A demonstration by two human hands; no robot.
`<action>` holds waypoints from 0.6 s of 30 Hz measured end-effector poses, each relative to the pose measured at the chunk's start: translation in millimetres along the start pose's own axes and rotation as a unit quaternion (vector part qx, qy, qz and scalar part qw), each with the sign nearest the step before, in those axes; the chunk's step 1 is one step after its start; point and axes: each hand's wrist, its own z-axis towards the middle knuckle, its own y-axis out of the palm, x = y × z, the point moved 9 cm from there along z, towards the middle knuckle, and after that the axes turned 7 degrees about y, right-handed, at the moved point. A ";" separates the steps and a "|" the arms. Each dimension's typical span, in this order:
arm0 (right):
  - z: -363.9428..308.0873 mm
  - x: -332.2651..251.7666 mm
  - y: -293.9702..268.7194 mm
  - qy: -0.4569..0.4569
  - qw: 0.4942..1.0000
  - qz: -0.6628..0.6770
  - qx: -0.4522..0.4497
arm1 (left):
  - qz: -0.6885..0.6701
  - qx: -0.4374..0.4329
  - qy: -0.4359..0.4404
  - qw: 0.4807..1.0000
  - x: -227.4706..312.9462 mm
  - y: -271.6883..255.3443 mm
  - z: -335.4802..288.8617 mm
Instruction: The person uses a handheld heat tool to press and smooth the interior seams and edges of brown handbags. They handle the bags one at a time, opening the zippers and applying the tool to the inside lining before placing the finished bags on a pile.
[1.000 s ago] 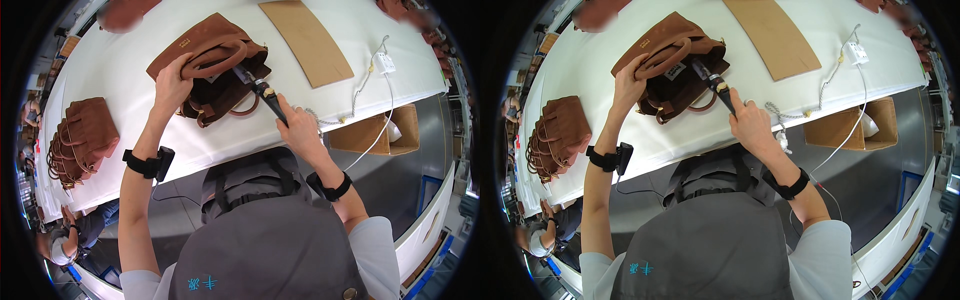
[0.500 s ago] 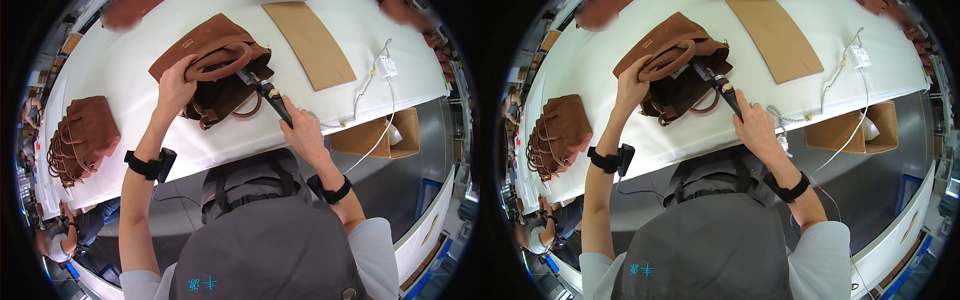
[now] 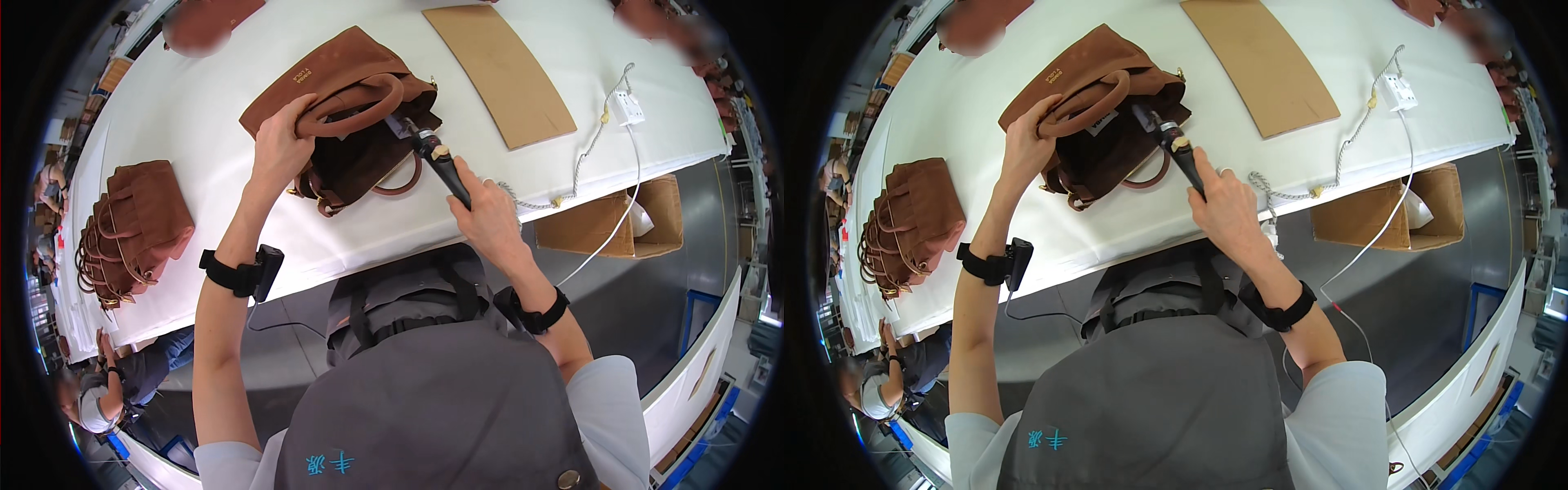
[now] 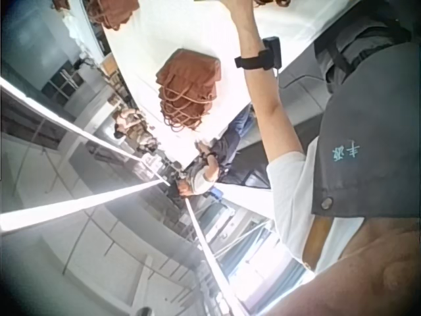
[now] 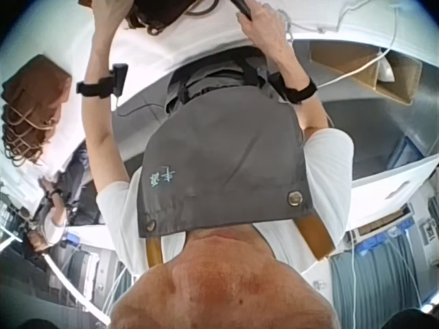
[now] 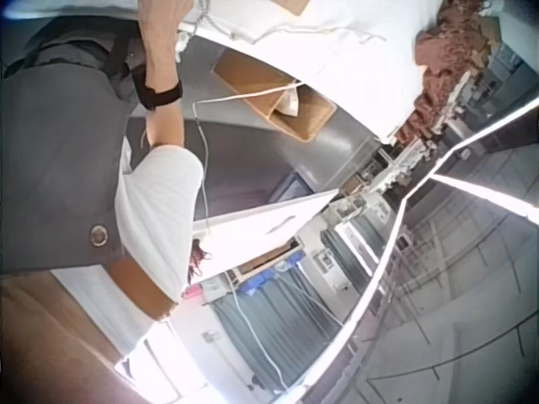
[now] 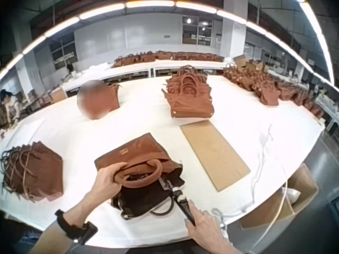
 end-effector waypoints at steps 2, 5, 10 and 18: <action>-1.7 3.6 1.4 -0.002 1.000 -0.004 -0.012 | -0.005 -0.003 0.004 1.000 3.4 -0.8 0.8; -16.1 -2.6 18.2 0.004 0.998 -0.006 -0.069 | 0.000 -0.003 0.008 1.000 3.2 0.9 1.2; -39.4 -43.0 46.3 -0.063 0.981 0.033 -0.180 | 0.006 -0.001 0.019 1.000 -0.4 5.0 -0.7; 3.1 18.9 -0.2 0.005 0.999 -0.033 -0.011 | -0.009 -0.001 0.006 1.000 0.7 2.1 -2.0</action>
